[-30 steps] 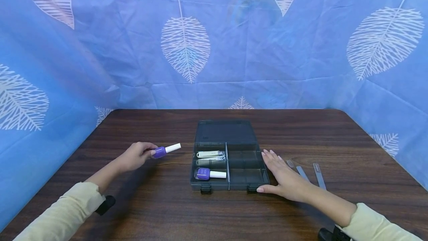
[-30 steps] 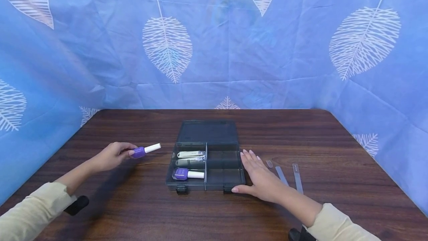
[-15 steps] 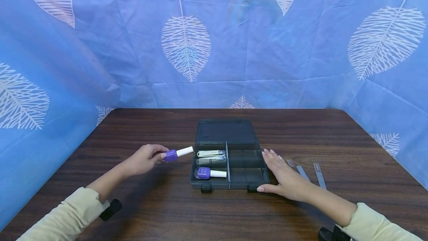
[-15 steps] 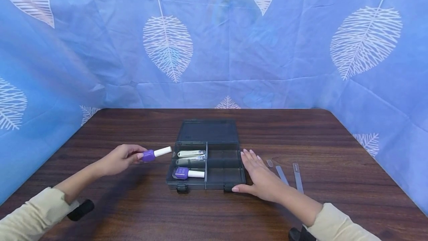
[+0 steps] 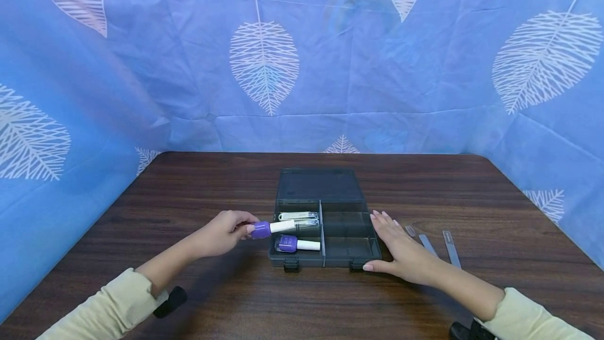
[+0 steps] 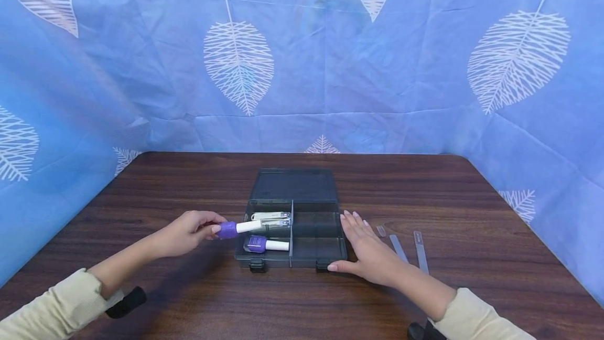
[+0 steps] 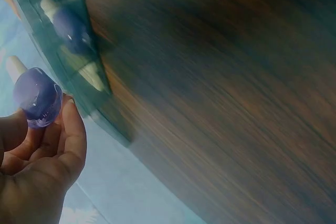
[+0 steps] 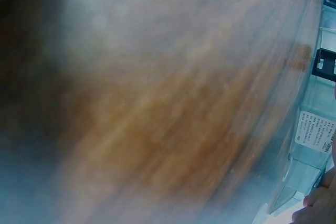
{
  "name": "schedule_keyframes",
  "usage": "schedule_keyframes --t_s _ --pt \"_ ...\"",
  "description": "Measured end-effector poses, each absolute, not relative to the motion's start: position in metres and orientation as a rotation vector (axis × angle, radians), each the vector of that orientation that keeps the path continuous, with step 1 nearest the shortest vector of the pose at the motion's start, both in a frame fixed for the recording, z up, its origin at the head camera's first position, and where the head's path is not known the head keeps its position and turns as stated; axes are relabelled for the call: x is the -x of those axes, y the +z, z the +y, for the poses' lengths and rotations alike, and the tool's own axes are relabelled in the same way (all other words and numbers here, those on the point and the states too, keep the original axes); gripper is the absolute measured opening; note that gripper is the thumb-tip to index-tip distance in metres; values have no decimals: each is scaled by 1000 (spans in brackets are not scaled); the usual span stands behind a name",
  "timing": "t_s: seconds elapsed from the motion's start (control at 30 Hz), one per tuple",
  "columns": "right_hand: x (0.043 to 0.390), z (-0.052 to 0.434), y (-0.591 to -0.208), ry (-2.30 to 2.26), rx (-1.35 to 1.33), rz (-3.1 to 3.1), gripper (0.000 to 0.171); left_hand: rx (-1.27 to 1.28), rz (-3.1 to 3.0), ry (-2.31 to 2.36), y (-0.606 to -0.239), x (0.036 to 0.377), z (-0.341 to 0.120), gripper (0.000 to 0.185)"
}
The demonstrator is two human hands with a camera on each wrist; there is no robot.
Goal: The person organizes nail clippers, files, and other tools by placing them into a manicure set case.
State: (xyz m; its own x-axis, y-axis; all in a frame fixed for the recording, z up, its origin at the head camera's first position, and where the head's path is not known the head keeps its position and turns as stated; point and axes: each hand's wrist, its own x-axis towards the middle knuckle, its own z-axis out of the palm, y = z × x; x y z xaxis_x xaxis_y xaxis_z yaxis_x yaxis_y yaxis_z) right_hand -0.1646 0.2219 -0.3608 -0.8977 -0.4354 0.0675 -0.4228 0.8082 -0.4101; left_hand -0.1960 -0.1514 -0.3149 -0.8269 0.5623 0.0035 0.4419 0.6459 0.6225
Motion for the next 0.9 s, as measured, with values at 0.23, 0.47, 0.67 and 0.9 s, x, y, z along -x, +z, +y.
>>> schedule_keyframes --t_s 0.23,0.47,0.67,0.9 --pt "165 222 -362 -674 696 2958 101 -918 2658 925 -313 190 -138 26" --pt "165 223 -363 -678 694 2956 100 -983 2642 865 -312 187 -125 25" --pt "165 223 -364 -682 700 2959 100 -1035 2661 822 -313 186 -114 24" --pt "166 222 -364 -683 706 2957 100 -1023 2672 721 -317 185 -100 21"
